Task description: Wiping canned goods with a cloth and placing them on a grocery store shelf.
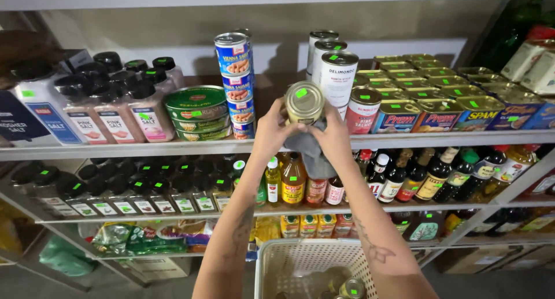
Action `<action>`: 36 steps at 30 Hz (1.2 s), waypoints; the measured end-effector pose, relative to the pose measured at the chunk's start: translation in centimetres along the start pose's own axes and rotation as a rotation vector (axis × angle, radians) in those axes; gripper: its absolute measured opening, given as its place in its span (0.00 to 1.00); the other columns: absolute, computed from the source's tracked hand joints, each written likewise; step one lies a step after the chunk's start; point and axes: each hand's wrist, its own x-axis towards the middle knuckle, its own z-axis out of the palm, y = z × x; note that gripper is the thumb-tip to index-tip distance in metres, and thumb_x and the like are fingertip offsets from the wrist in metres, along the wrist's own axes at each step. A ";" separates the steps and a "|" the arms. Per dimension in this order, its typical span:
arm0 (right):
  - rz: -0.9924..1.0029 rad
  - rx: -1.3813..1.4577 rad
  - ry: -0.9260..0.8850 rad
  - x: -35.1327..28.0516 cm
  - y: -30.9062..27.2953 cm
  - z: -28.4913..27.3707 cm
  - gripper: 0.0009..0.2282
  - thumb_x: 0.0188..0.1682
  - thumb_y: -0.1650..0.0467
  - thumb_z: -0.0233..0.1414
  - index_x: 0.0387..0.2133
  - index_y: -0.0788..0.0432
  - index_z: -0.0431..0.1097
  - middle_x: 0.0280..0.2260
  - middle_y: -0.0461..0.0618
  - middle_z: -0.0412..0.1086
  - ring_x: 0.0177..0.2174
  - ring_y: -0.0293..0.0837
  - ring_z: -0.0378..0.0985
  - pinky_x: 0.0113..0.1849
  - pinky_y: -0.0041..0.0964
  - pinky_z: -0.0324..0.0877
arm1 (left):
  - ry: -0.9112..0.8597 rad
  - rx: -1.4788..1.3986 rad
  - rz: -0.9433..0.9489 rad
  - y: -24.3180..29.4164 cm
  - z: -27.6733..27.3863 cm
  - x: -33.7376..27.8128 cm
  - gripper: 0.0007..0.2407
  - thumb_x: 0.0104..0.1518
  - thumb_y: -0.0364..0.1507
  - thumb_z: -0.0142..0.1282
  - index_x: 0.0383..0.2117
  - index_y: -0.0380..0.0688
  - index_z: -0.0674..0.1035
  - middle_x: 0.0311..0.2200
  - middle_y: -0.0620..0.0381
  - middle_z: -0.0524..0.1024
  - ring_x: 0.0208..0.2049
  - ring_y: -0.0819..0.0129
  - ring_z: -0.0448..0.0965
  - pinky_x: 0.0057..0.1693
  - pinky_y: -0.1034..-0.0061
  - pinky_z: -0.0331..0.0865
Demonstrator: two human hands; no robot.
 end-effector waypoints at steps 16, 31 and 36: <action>0.044 -0.254 -0.132 0.0 4.1 2.8 0.34 0.39 0.52 0.64 0.57 0.53 0.65 0.49 0.56 0.71 0.49 0.59 0.77 0.48 0.56 0.73 | -0.154 0.390 -0.150 -3.5 -0.9 0.5 0.25 0.52 0.38 0.67 0.53 0.43 0.71 0.41 0.34 0.80 0.47 0.35 0.79 0.54 0.43 0.72; 0.158 -0.396 -0.170 -0.2 3.4 3.7 0.22 0.44 0.54 0.60 0.48 0.49 0.68 0.41 0.53 0.77 0.43 0.57 0.81 0.44 0.55 0.74 | -0.289 0.481 -0.373 -5.9 -0.4 1.8 0.26 0.50 0.35 0.69 0.54 0.42 0.72 0.44 0.38 0.81 0.49 0.43 0.80 0.55 0.51 0.75; 0.205 -0.422 -0.153 -0.2 2.7 3.4 0.22 0.42 0.52 0.60 0.43 0.49 0.69 0.37 0.52 0.77 0.40 0.57 0.82 0.44 0.53 0.75 | -0.301 0.449 -0.392 -4.5 -0.5 1.8 0.24 0.54 0.31 0.64 0.56 0.39 0.72 0.46 0.35 0.80 0.50 0.40 0.79 0.54 0.50 0.75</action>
